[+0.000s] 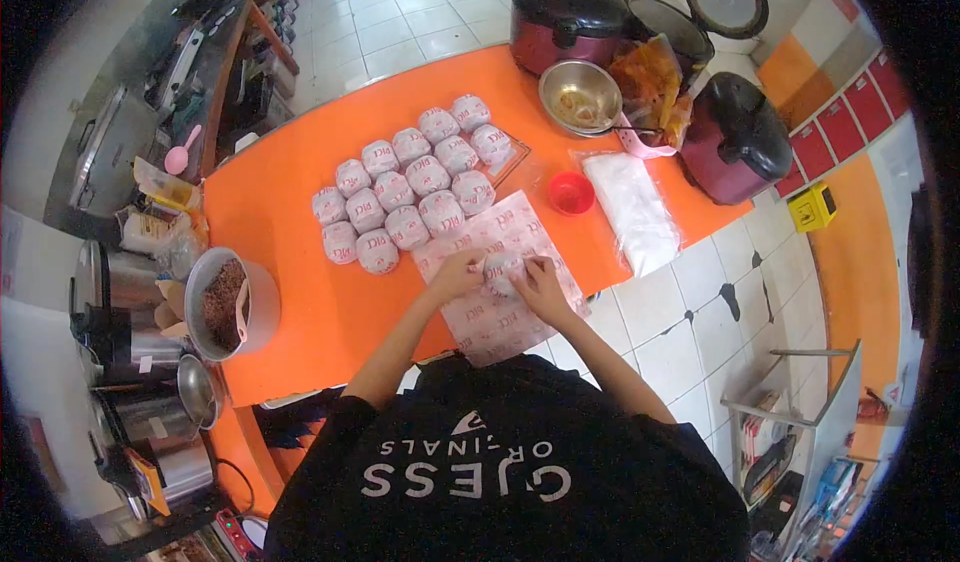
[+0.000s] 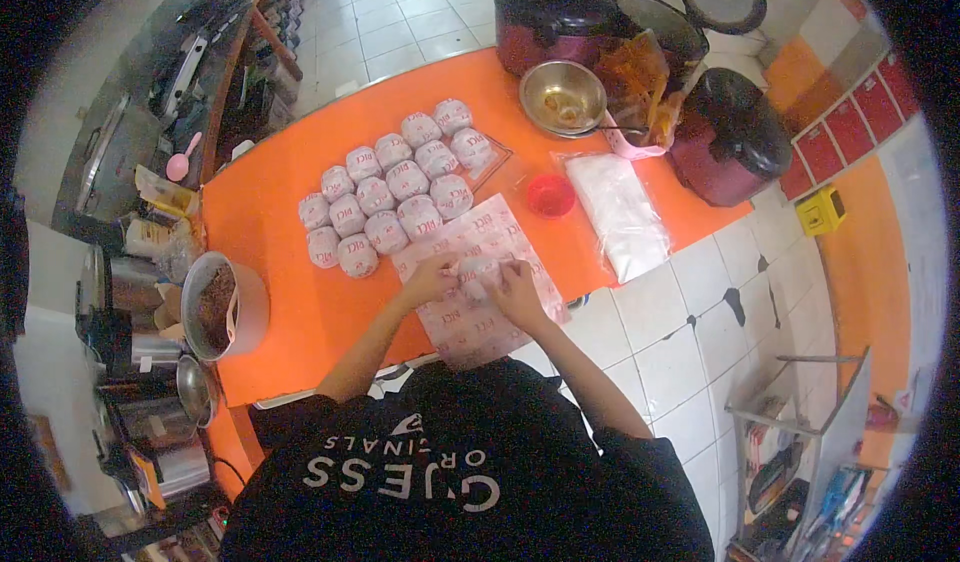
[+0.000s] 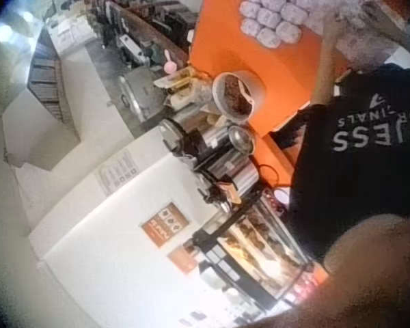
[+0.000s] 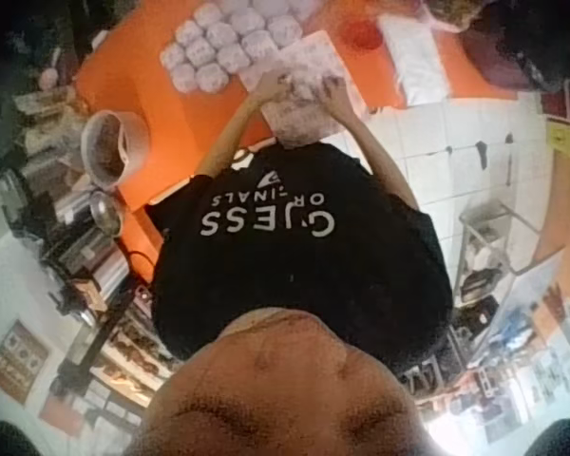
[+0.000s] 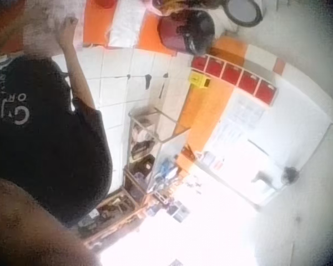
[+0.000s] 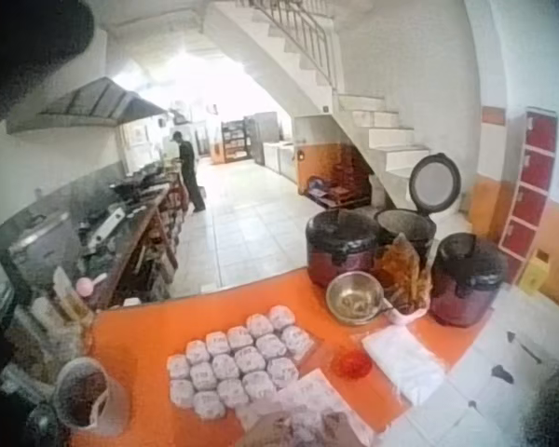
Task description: The person scoops rice from a pot into a small cup using a spatula, empties the shaped rice onto wrapping paper sheets, and wraps the rice portions into packets by hand.
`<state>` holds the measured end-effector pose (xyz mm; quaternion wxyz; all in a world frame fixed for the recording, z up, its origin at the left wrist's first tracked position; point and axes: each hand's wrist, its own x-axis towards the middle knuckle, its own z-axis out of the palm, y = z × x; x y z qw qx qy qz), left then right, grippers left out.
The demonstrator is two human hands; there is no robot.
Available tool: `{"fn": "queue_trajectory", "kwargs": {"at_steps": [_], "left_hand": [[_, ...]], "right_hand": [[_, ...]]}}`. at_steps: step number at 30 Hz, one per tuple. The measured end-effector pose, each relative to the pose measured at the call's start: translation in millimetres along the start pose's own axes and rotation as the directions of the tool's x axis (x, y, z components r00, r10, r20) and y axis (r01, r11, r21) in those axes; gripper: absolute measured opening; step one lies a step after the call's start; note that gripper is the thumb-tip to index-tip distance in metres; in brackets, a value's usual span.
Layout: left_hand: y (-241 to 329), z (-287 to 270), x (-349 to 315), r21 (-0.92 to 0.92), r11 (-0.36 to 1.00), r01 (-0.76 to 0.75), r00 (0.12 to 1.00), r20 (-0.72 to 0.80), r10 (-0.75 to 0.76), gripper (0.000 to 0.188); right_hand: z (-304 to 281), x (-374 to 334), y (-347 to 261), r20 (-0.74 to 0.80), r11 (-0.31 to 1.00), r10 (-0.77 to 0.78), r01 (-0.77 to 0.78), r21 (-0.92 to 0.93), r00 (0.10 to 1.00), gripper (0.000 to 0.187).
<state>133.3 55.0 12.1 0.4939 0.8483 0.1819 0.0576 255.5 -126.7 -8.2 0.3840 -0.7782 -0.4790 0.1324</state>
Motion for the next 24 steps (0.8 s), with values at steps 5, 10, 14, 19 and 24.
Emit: {"fn": "queue_trajectory", "kwargs": {"at_steps": [5, 10, 14, 19, 24], "left_hand": [[6, -11, 1, -0.328, 0.944, -0.046, 0.985, -0.173, -0.012, 0.021], [85, -50, -1, -0.033, 0.920, -0.390, 0.886, -0.286, 0.365, 0.017], [95, -59, -19, 0.375, 0.811, -0.449, 0.738, -0.356, 0.573, 0.019], [98, -38, -23, 0.411, 0.806, -0.426, 0.633, -0.502, 0.590, 0.032], [76, 13, -31, 0.114, 0.930, -0.349, 0.841, -0.400, 0.364, 0.052]], "right_hand": [[-3, 41, -17, 0.182, 0.807, 0.406, -0.445, 0.389, 0.896, 0.063], [-41, 57, -58, 0.475, 0.307, 0.240, -0.531, 0.790, 0.846, 0.053], [-61, 62, -109, 0.528, -0.349, 0.153, -0.454, 0.820, 0.835, 0.035], [-53, 75, -132, 0.508, -0.470, 0.131, -0.398, 0.788, 0.851, 0.035], [-39, 116, -88, 0.381, -0.187, 0.203, -0.346, 0.919, 0.902, 0.041]]}}
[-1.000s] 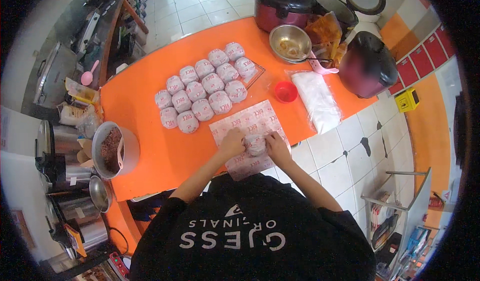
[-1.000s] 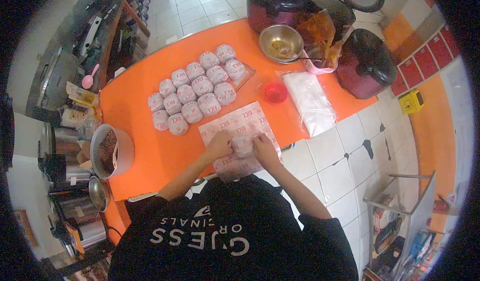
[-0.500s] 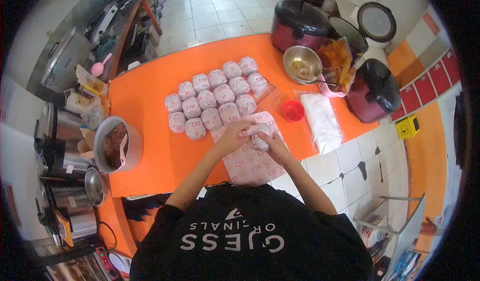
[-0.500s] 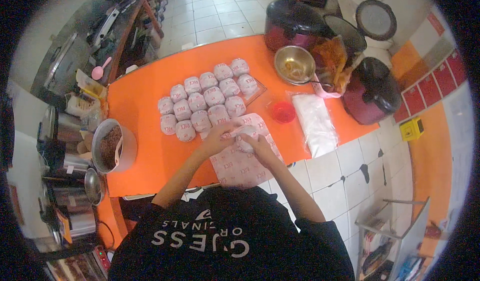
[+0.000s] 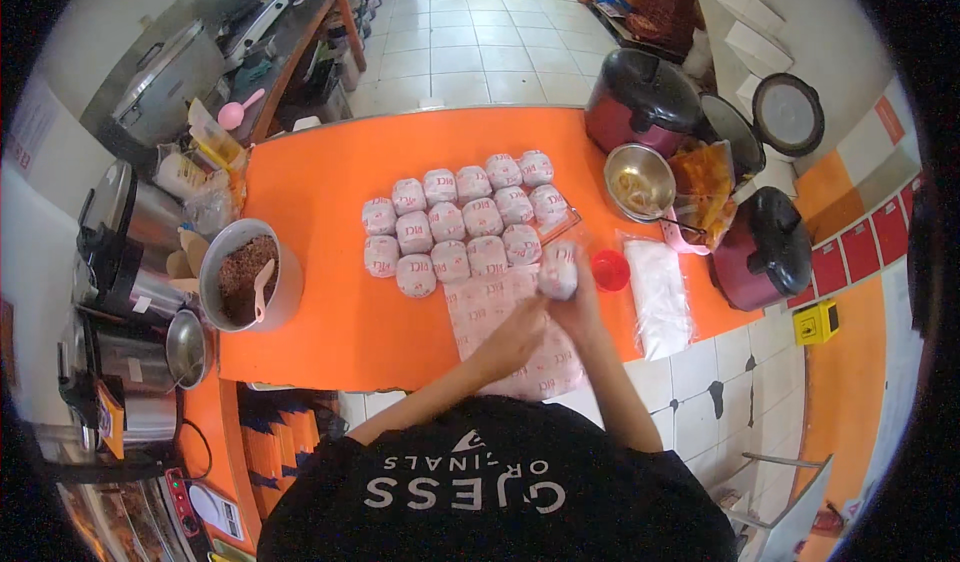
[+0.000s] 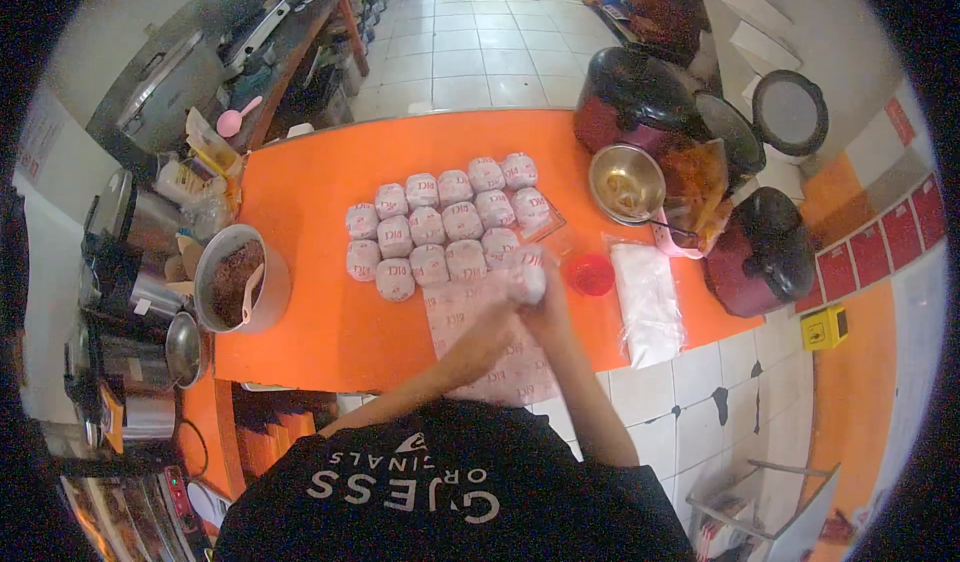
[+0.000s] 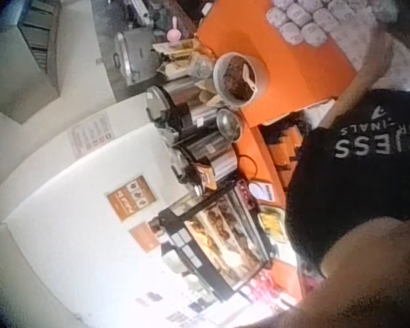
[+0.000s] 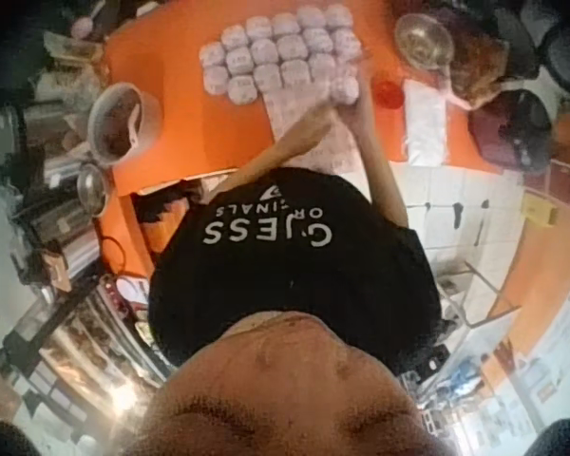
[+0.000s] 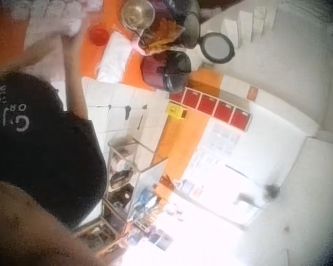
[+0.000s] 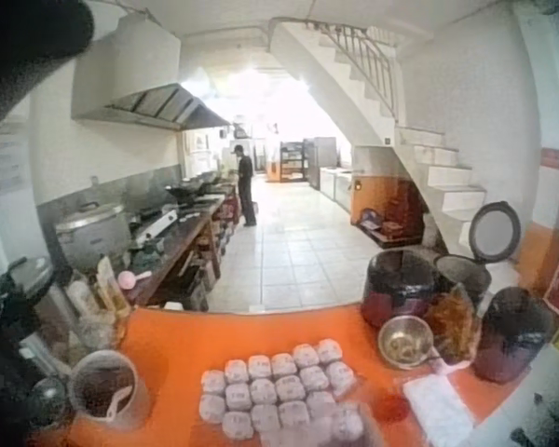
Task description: The person scoops rice from a pot into a small cup using a spatula, empties the shaped rice onto wrapping paper sheets, and wraps the rice portions into packets by hand.
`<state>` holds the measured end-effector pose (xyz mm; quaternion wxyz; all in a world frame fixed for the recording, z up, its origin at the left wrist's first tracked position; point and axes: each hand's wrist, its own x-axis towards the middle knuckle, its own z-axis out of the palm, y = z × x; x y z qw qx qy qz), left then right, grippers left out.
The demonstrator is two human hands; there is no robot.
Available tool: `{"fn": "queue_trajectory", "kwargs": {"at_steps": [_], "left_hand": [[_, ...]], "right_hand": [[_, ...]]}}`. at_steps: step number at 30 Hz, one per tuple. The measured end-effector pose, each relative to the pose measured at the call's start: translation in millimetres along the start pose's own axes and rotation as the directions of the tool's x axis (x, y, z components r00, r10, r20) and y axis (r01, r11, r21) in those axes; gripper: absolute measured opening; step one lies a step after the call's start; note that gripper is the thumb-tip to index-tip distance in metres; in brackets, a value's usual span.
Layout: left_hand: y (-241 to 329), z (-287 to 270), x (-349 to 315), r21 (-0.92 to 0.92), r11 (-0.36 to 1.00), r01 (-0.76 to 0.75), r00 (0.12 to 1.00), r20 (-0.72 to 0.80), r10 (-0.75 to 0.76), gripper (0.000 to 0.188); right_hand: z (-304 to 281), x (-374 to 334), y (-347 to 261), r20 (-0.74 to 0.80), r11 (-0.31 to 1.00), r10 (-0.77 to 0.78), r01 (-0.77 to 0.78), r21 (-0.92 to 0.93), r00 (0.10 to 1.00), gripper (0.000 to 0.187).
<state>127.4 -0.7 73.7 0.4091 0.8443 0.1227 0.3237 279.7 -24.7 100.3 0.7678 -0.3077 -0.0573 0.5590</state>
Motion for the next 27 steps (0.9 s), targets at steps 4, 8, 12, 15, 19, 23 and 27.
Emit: {"fn": "queue_trajectory", "kwargs": {"at_steps": [4, 8, 12, 15, 19, 23, 27], "left_hand": [[-11, 3, -45, 0.184, 0.982, 0.044, 0.925, 0.364, -0.109, 0.061], [-29, -15, -74, 0.509, 0.854, 0.111, 0.807, 0.455, -0.376, 0.064], [-37, -21, -91, 0.596, 0.802, 0.043, 0.825, 0.432, -0.365, 0.055], [-56, 1, -93, 0.587, 0.809, 0.017, 0.841, 0.430, -0.330, 0.064], [-63, 1, -91, 0.615, 0.782, 0.105, 0.821, 0.390, -0.417, 0.065], [-55, -3, -77, 0.508, 0.861, 0.028, 0.859, 0.428, -0.281, 0.067], [-62, -65, -82, 0.178, 0.978, 0.111, 0.952, 0.262, -0.156, 0.078]], "right_hand": [[-76, 92, -29, 0.010, 0.866, -0.279, 0.256, -0.429, 0.960, 0.038], [-141, 140, -37, 0.018, 0.130, -0.463, 0.088, -0.988, 0.886, 0.032], [-121, 137, -24, 0.253, -0.536, -0.511, -0.074, -0.841, 0.821, 0.034], [-105, 111, -49, 0.596, -0.771, -0.496, -0.004, -0.637, 0.631, 0.032], [-63, 43, -38, 0.400, -0.809, -0.510, -0.267, -0.523, 0.761, 0.030], [-128, 0, -49, 0.181, -0.723, -0.551, -0.358, -0.590, 0.815, 0.030], [-21, -8, -15, 0.197, -0.714, -0.469, -0.238, -0.658, 0.861, 0.022]]}}
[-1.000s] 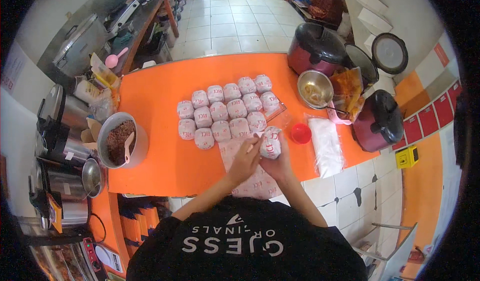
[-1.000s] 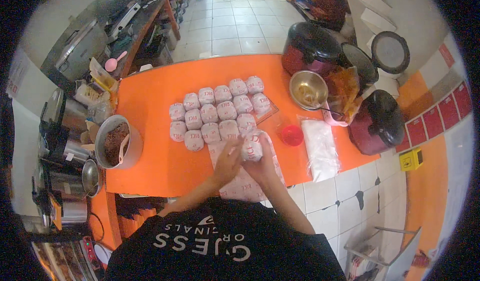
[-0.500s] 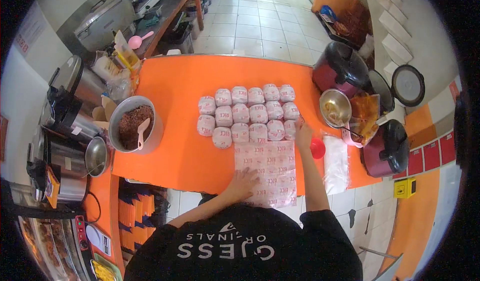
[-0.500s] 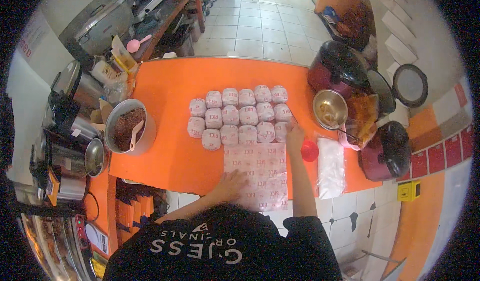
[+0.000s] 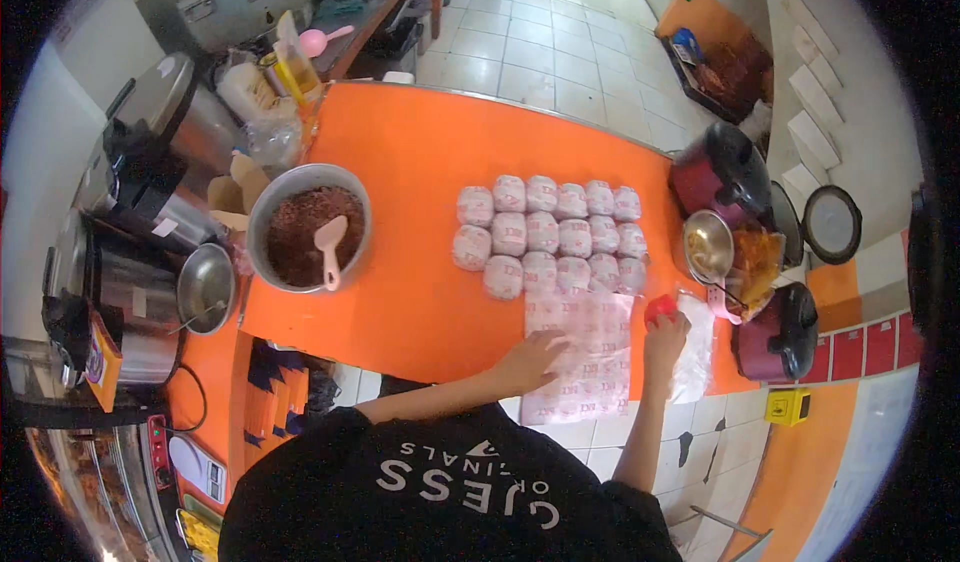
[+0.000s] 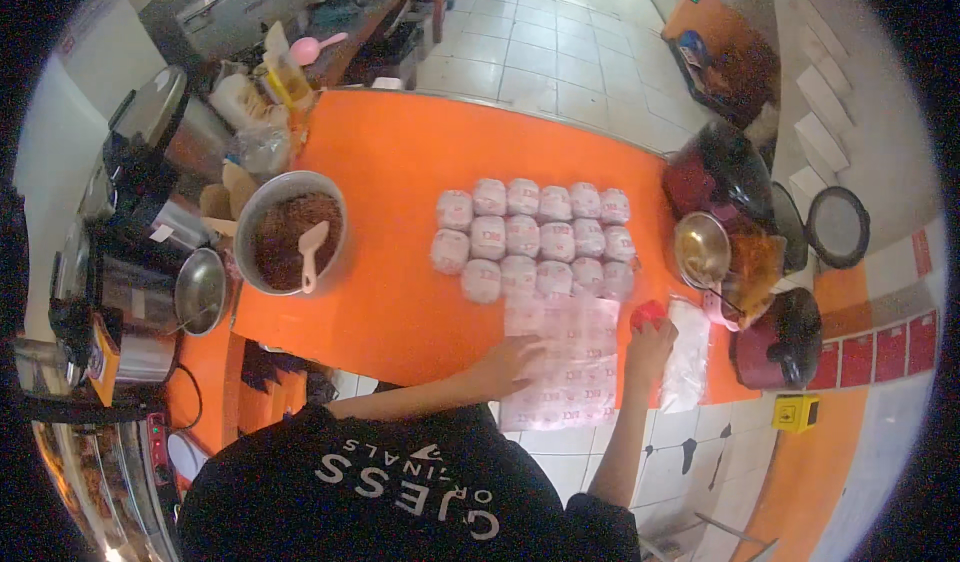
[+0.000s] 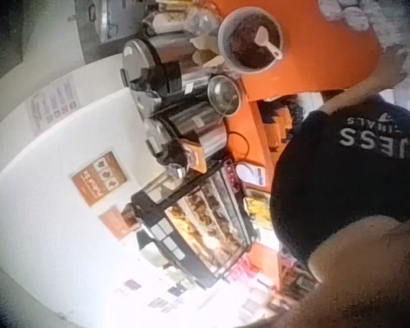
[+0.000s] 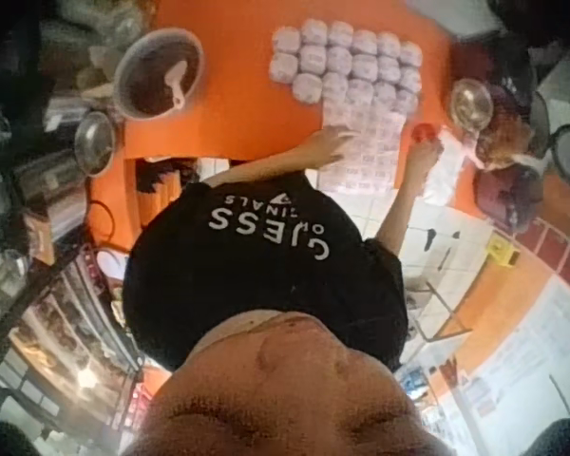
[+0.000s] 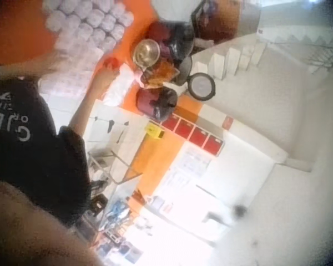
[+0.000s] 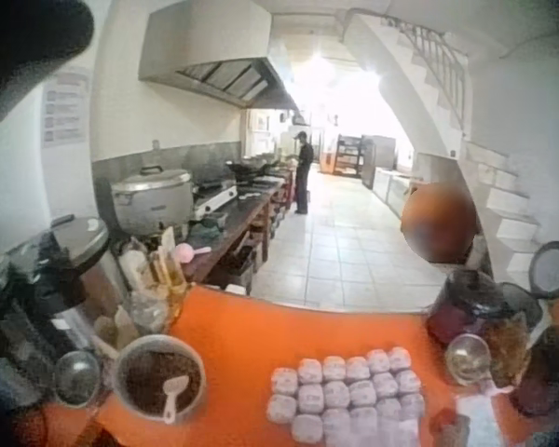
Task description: The person scoops rice from a pot into a small cup using a spatula, empties the shaped rice onto wrapping paper sheets, and wraps the rice portions into packets by hand.
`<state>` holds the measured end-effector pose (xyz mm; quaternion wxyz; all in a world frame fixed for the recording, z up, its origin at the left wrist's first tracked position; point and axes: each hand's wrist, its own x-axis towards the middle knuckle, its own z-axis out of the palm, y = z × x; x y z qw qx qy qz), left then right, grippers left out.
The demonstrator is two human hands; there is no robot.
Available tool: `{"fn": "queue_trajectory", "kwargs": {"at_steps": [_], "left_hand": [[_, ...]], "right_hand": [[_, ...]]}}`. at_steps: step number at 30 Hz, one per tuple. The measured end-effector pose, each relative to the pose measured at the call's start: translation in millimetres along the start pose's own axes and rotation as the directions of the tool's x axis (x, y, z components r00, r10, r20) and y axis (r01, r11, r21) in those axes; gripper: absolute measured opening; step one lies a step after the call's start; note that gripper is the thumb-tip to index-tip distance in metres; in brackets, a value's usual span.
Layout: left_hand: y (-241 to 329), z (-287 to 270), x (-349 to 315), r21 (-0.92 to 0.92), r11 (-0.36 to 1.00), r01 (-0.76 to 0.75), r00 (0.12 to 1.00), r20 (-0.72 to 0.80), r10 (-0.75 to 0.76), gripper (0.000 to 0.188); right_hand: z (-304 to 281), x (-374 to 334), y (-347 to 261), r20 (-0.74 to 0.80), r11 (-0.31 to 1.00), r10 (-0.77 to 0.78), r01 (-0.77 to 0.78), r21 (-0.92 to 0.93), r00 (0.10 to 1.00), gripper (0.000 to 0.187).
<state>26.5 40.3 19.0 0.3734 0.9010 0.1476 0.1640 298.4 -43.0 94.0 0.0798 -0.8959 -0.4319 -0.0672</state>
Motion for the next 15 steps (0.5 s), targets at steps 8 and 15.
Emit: {"fn": "queue_trajectory", "kwargs": {"at_steps": [8, 15], "left_hand": [[-11, -287, -115, -0.884, 0.464, 0.048, 0.804, -0.241, -0.543, 0.090], [-96, -394, -222, -0.706, 0.688, -0.167, 0.472, -0.670, -0.573, 0.093]], "right_hand": [[-131, -53, -315, -0.112, 0.529, -0.530, 0.432, 0.731, 0.840, 0.029], [-26, -52, -540, 0.087, 0.649, -0.744, 0.686, 0.329, 0.663, 0.021]]}}
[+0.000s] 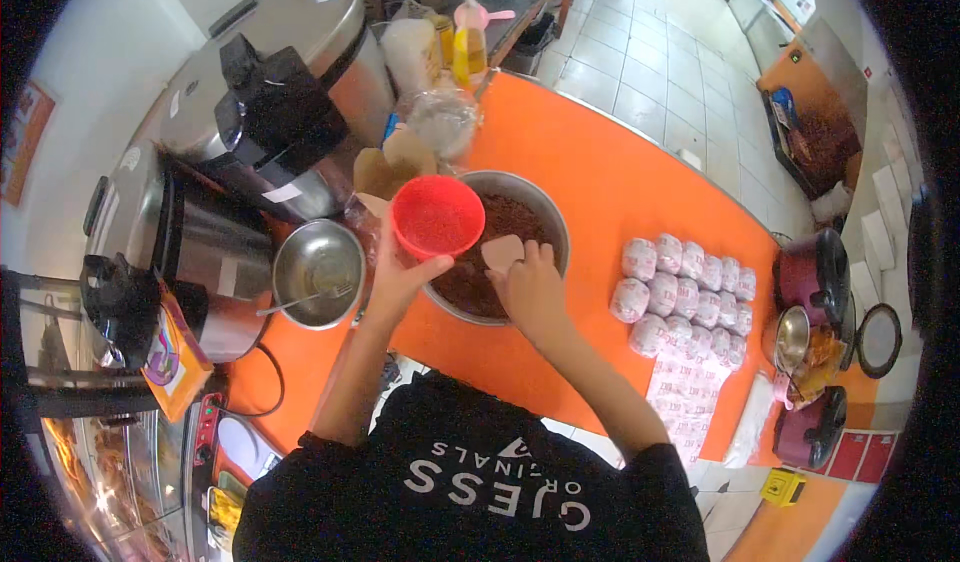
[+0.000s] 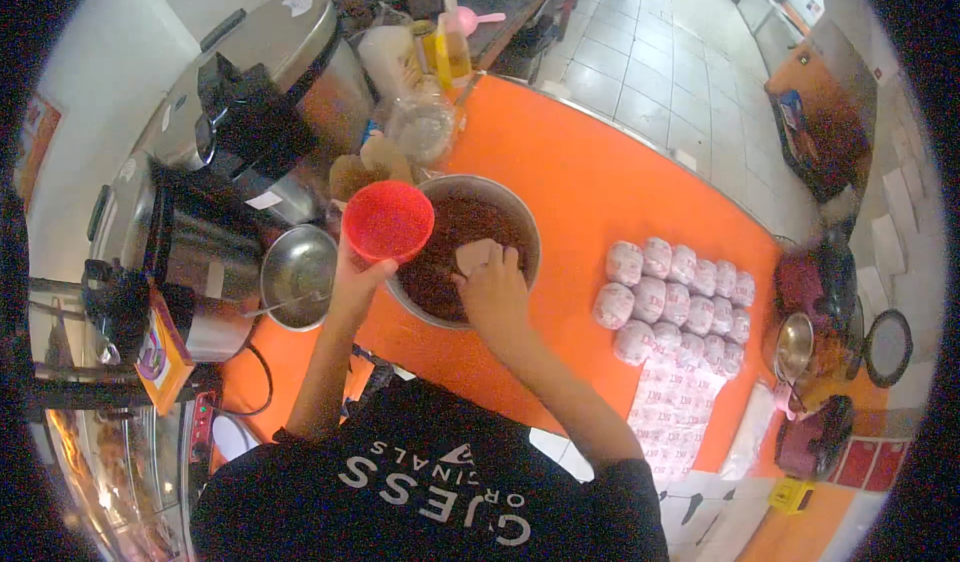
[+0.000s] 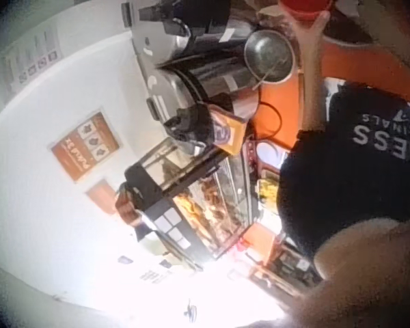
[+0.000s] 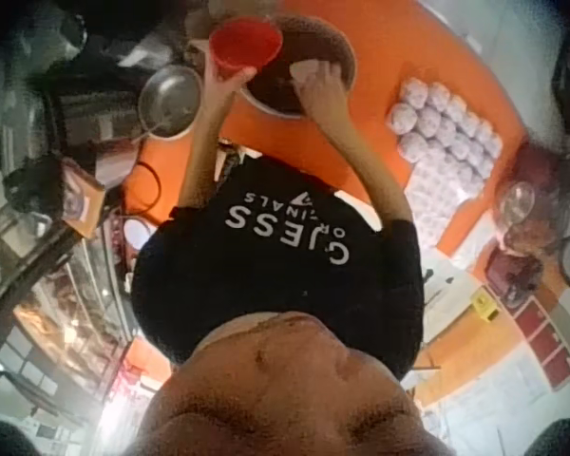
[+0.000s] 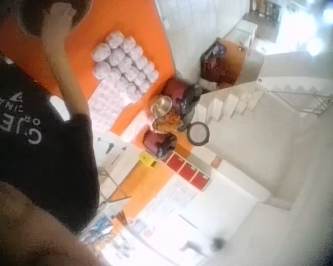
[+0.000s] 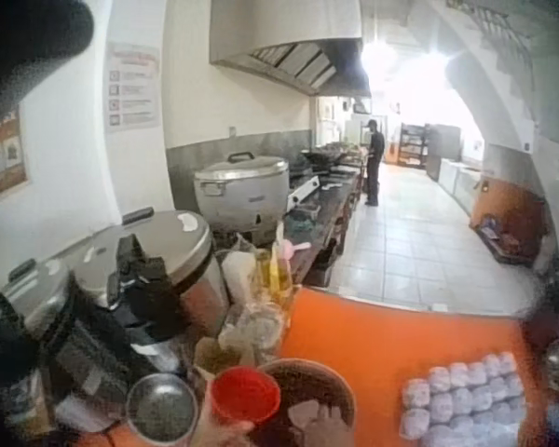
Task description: The person scoops rice from a pot into a small cup using a spatula, empties the shaped rice onto wrapping paper sheets, and wraps the rice portions into packets by hand.
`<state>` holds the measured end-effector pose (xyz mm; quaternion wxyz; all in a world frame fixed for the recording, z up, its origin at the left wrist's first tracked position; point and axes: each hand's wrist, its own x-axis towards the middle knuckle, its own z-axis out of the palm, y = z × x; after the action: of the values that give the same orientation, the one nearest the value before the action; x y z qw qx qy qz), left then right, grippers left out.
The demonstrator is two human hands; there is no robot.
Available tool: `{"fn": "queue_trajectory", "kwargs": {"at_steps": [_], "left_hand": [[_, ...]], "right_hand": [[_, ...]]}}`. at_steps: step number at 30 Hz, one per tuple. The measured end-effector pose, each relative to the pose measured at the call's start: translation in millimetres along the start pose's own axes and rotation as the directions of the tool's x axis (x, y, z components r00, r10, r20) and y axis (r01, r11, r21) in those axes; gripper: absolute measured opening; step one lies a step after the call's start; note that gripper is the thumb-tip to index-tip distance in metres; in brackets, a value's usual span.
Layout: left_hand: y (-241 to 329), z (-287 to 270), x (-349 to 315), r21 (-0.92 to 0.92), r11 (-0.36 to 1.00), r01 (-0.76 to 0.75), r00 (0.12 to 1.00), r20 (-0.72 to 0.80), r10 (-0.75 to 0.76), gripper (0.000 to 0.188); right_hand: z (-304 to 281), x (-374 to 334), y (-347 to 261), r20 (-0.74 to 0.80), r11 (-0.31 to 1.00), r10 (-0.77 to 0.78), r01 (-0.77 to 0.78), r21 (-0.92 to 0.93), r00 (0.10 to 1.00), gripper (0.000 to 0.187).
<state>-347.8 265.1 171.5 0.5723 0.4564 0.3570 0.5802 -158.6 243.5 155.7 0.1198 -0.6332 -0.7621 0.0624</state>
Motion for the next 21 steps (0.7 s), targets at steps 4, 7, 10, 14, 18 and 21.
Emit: {"fn": "queue_trajectory", "kwargs": {"at_steps": [4, 7, 10, 14, 18, 21], "left_hand": [[-19, -33, 31, 0.193, 0.958, -0.211, 0.977, 0.077, 0.200, 0.095], [-33, -38, 41, 0.377, 0.911, -0.169, 0.986, 0.073, 0.153, 0.099], [-57, -41, 44, 0.438, 0.877, -0.197, 0.979, 0.046, 0.198, 0.104], [-93, -48, 27, 0.068, 0.991, -0.116, 0.951, -0.279, 0.131, 0.105], [-100, -60, 19, 0.164, 0.986, 0.010, 0.955, -0.295, 0.040, 0.110], [-104, -55, 21, 0.073, 0.997, -0.027, 0.944, -0.326, 0.050, 0.112]], "right_hand": [[18, 33, -3, 0.298, 0.975, 0.037, 0.031, -0.219, 0.954, 0.018], [-23, 53, 13, 0.296, 0.942, -0.078, 0.168, -0.292, 0.952, 0.013], [-45, 82, 19, 0.478, 0.901, -0.004, 0.210, -0.379, 0.878, 0.018], [-15, 110, 33, 0.459, 0.900, 0.067, 0.145, -0.411, 0.886, 0.020], [32, 98, 41, 0.444, 0.911, 0.002, 0.181, -0.371, 0.896, 0.015], [54, 73, -11, 0.343, 0.762, 0.089, 0.157, -0.628, 0.935, 0.014]]}}
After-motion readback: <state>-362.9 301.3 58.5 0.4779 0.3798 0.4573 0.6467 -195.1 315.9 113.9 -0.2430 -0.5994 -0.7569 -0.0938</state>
